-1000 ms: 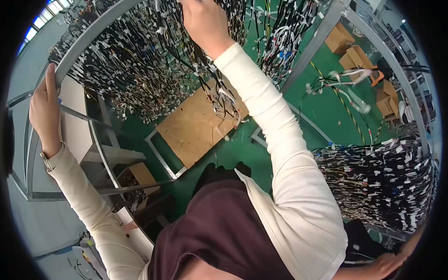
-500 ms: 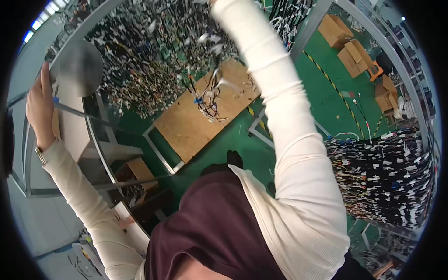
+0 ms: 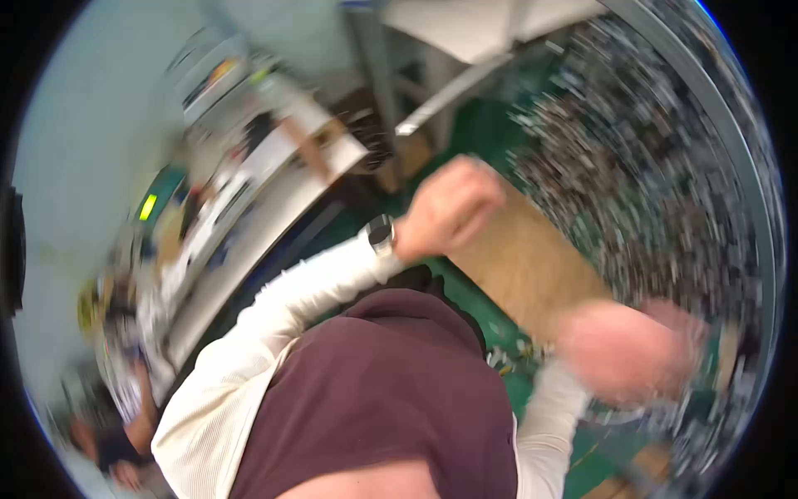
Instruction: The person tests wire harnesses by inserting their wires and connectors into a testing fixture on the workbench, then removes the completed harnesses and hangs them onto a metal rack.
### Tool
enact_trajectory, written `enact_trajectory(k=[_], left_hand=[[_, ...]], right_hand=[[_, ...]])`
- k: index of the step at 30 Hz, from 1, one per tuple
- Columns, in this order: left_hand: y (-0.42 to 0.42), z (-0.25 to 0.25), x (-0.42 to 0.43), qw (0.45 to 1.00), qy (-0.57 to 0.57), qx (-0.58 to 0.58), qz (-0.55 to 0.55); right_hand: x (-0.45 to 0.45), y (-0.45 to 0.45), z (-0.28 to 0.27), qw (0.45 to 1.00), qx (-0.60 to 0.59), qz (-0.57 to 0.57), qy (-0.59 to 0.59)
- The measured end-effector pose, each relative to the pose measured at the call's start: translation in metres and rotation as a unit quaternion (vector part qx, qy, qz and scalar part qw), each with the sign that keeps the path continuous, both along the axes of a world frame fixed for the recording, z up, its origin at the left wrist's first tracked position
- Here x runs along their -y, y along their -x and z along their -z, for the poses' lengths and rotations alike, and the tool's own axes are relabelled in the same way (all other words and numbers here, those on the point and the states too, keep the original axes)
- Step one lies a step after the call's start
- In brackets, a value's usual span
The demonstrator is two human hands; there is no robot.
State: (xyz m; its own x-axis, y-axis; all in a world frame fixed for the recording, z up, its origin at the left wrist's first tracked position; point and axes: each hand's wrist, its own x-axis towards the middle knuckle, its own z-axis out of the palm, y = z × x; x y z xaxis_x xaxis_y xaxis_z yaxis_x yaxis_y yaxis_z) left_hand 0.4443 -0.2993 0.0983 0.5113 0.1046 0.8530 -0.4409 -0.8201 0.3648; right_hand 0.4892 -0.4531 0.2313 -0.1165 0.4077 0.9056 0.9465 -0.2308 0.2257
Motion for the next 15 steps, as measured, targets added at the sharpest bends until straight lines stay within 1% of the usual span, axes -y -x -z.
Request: enact_trajectory(k=[1, 2, 3, 4, 5, 6, 7, 8, 9, 10, 11, 12, 13, 15], left_hand=[[0.036, 0.057, -0.007, 0.989, 0.079, -0.112, -0.048], [0.078, 0.125, -0.008, 0.941, 0.211, -0.239, -0.112], [0.123, 0.171, -0.008, 0.917, 0.249, -0.280, -0.137], [0.176, 0.193, 0.000, 0.832, 0.280, -0.438, -0.192], [0.222, 0.182, 0.008, 0.783, 0.270, -0.518, -0.215], [0.257, 0.161, 0.025, 0.752, 0.334, -0.501, -0.269], [0.292, 0.141, 0.038, 0.713, 0.397, -0.474, -0.331], [0.319, 0.125, 0.052, 0.682, 0.416, -0.453, -0.395], [0.345, 0.112, 0.074, 0.652, 0.421, -0.359, -0.518], [0.362, 0.097, 0.096, 0.605, 0.411, -0.264, -0.629], [0.374, 0.075, 0.115, 0.557, 0.391, -0.210, -0.702], [0.378, 0.057, 0.131, 0.512, 0.383, -0.137, -0.757], [0.381, 0.043, 0.152, 0.474, 0.370, -0.062, -0.797], [0.376, 0.020, 0.179, 0.373, 0.296, -0.007, -0.880]], right_hand=[[0.002, -0.032, 0.058, 0.967, -0.032, -0.207, 0.148], [-0.088, -0.003, 0.126, 0.949, -0.129, -0.276, 0.085], [-0.159, 0.039, 0.185, 0.856, -0.367, -0.358, 0.067], [-0.213, 0.058, 0.227, 0.830, -0.387, -0.381, 0.124], [-0.256, 0.074, 0.257, 0.811, -0.406, -0.386, 0.168], [-0.290, 0.081, 0.275, 0.800, -0.400, -0.367, 0.255], [-0.330, 0.089, 0.299, 0.831, -0.321, -0.394, 0.224], [-0.360, 0.091, 0.311, 0.835, -0.272, -0.418, 0.233], [-0.390, 0.100, 0.338, 0.845, -0.268, -0.398, 0.236], [-0.406, 0.102, 0.345, 0.859, -0.244, -0.387, 0.232], [-0.419, 0.105, 0.355, 0.848, -0.271, -0.400, 0.217], [-0.433, 0.102, 0.371, 0.865, -0.232, -0.423, 0.140], [-0.432, 0.100, 0.379, 0.871, -0.235, -0.402, 0.159], [-0.426, 0.098, 0.374, 0.844, -0.299, -0.363, 0.257]])
